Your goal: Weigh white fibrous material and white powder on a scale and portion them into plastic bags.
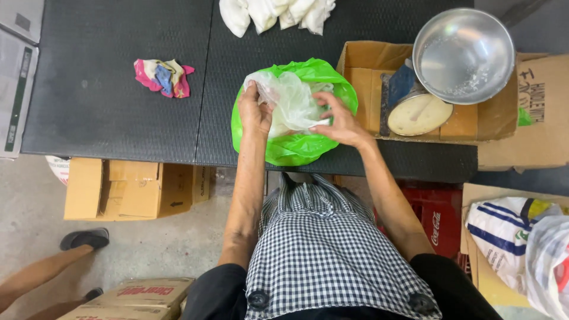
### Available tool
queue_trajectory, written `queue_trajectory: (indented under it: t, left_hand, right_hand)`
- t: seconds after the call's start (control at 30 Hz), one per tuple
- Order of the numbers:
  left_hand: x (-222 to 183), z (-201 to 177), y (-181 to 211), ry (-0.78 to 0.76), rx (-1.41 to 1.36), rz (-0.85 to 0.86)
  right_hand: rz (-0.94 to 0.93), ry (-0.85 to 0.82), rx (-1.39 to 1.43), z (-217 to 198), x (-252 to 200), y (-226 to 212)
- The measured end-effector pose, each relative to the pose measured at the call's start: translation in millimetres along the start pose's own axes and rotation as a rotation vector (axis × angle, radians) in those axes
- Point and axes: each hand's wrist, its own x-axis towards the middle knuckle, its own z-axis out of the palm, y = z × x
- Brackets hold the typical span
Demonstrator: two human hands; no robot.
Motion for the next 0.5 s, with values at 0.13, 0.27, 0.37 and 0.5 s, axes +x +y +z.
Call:
queue_trajectory:
  t: [0.13, 0.27, 0.37, 0.5]
  left_hand:
    - [0.0, 17.6, -2.5, 0.021, -0.09, -0.102]
    - [13.7, 10.5, -4.2, -0.046, -0.04, -0.14]
    - [6.6, 5.6, -7.4, -0.139, -0.02, -0.22]
    - [-33.9, 42.1, 1.7, -0.254, 0.105, -0.384]
  right_hand:
    - [-0.31, 0.186, -0.159, 31.5, 14.1, 71.7]
    - [-0.13, 0.123, 0.551, 16.0, -12.8, 55.6]
    - [-0.09, 0.086, 1.092, -14.5, -45.8, 35.9]
    - [-0.132, 0.228, 1.303, -49.6, -80.2, 30.4]
